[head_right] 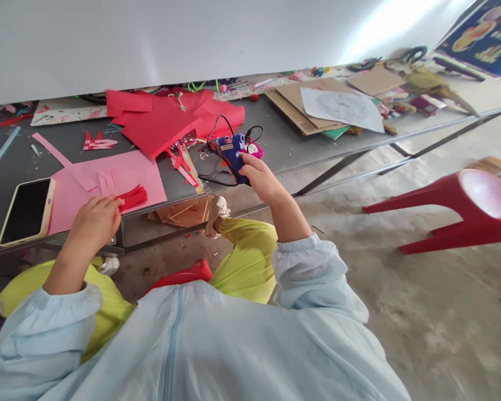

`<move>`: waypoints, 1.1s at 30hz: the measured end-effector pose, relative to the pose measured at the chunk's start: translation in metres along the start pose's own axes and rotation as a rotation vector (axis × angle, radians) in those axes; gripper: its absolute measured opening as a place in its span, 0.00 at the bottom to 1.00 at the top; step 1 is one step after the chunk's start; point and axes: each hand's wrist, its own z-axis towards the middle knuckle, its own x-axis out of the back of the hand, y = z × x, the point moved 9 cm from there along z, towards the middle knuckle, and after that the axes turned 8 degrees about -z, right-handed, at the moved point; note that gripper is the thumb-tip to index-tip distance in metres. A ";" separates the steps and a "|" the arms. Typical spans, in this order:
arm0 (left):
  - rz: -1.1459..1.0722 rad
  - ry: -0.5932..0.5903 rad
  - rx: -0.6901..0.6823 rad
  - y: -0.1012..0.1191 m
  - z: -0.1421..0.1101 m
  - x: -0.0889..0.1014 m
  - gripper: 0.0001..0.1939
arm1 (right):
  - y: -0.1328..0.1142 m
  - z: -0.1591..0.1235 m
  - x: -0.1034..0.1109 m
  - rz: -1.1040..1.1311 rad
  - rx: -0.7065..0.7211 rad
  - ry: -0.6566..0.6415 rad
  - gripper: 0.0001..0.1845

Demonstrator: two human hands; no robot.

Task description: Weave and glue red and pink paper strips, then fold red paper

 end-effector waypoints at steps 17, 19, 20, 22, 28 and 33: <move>0.019 -0.045 0.015 0.001 0.001 0.000 0.22 | -0.003 -0.003 -0.007 0.110 -0.002 -0.048 0.15; 0.029 -0.045 0.010 0.002 0.001 0.000 0.22 | -0.002 -0.003 -0.007 0.087 0.009 -0.058 0.15; 0.029 -0.043 0.009 0.002 0.001 0.001 0.22 | -0.002 -0.003 -0.008 0.079 0.015 -0.064 0.15; 0.021 -0.036 0.012 0.002 0.001 0.001 0.21 | -0.001 -0.003 -0.008 0.073 0.023 -0.073 0.15; 0.019 -0.033 0.006 0.001 0.001 0.000 0.22 | 0.002 -0.001 -0.008 0.059 0.026 -0.079 0.15; 0.025 -0.035 -0.008 0.002 0.001 0.000 0.21 | 0.007 -0.002 -0.004 0.076 -0.015 -0.021 0.18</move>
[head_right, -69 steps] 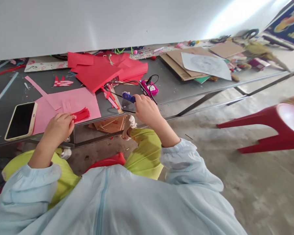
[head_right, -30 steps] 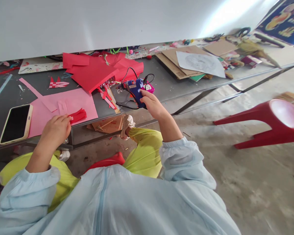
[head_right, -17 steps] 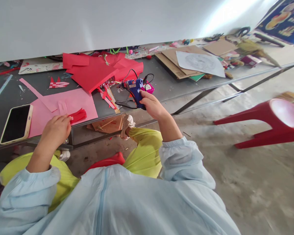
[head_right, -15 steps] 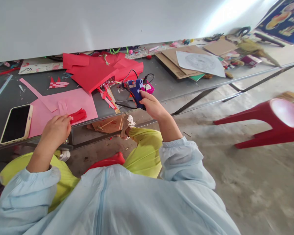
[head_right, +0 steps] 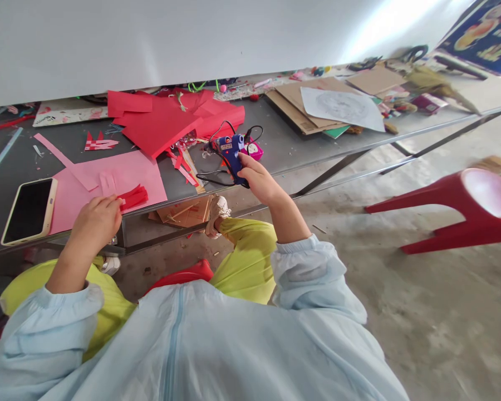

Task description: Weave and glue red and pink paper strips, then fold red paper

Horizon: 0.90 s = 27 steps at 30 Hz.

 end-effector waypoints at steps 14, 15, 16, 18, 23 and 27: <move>-0.033 -0.021 0.029 0.001 0.000 0.000 0.19 | -0.022 0.004 -0.011 -0.684 0.262 0.175 0.32; -0.036 -0.023 0.030 0.001 0.000 -0.001 0.19 | -0.024 0.004 -0.015 -0.749 0.276 0.183 0.32; -0.042 -0.022 0.030 0.001 -0.001 -0.001 0.20 | -0.025 0.004 -0.019 -0.800 0.286 0.192 0.33; -0.062 -0.010 0.033 0.000 -0.001 -0.002 0.20 | -0.027 0.005 -0.024 -0.831 0.287 0.209 0.34; -0.128 0.026 0.038 -0.002 -0.003 -0.003 0.20 | -0.023 0.008 -0.019 -0.494 0.192 0.264 0.23; -0.137 0.027 0.038 0.001 -0.005 -0.003 0.19 | -0.019 0.006 -0.022 -0.216 0.132 0.283 0.08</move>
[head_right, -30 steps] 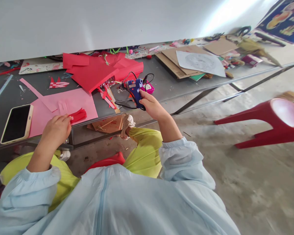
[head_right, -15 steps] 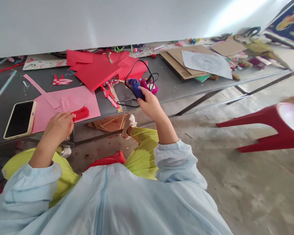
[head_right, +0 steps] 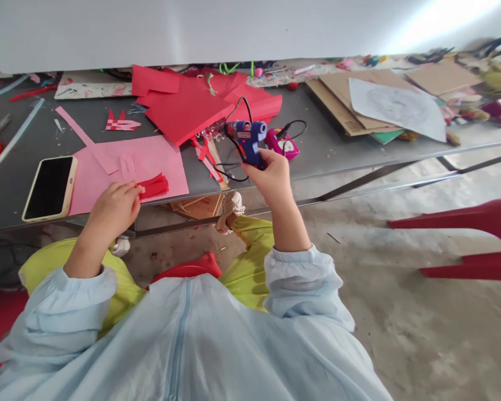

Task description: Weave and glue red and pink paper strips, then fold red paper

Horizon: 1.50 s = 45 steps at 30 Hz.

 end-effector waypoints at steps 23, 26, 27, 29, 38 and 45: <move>-0.009 0.058 0.106 0.010 -0.019 -0.005 0.22 | -0.007 -0.040 -0.085 0.428 -0.274 -0.460 0.10; -0.099 0.101 0.114 0.004 -0.020 -0.002 0.19 | -0.010 -0.043 -0.091 0.462 -0.286 -0.527 0.12; -0.133 0.121 0.119 0.002 -0.020 -0.001 0.19 | -0.011 -0.044 -0.093 0.474 -0.285 -0.546 0.12; -0.195 0.166 0.130 -0.001 -0.021 0.002 0.17 | -0.013 -0.045 -0.096 0.492 -0.272 -0.570 0.12; -0.251 0.216 0.135 -0.006 -0.023 0.003 0.17 | -0.017 -0.048 -0.105 0.477 -0.235 -0.618 0.10; -0.216 0.194 0.170 -0.003 -0.022 0.008 0.11 | -0.022 -0.046 -0.105 0.479 -0.222 -0.614 0.09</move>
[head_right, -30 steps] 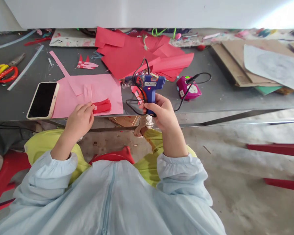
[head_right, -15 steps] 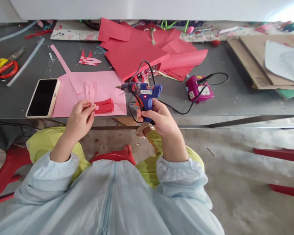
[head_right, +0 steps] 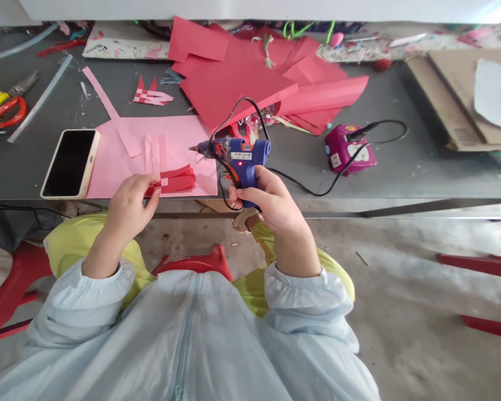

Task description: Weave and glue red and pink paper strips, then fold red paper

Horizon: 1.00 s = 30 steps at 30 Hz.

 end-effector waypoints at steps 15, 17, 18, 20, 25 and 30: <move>0.215 -0.009 0.103 0.019 -0.009 -0.009 0.16 | -0.027 0.022 -0.013 -0.103 -0.023 -0.174 0.10; 0.218 0.006 0.153 0.016 -0.008 -0.007 0.17 | -0.028 0.023 -0.014 -0.113 -0.013 -0.176 0.10; 0.216 0.016 0.172 0.015 -0.007 -0.007 0.17 | -0.028 0.023 -0.014 -0.119 -0.009 -0.172 0.10; 0.213 0.036 0.190 0.014 -0.006 -0.005 0.18 | -0.027 0.023 -0.012 -0.127 -0.001 -0.148 0.09; 0.229 0.017 0.201 0.011 -0.006 -0.007 0.21 | -0.027 0.021 -0.001 -0.139 0.004 -0.061 0.06; 0.225 0.005 0.204 0.016 -0.004 -0.008 0.20 | -0.034 0.017 0.009 -0.192 -0.017 -0.047 0.06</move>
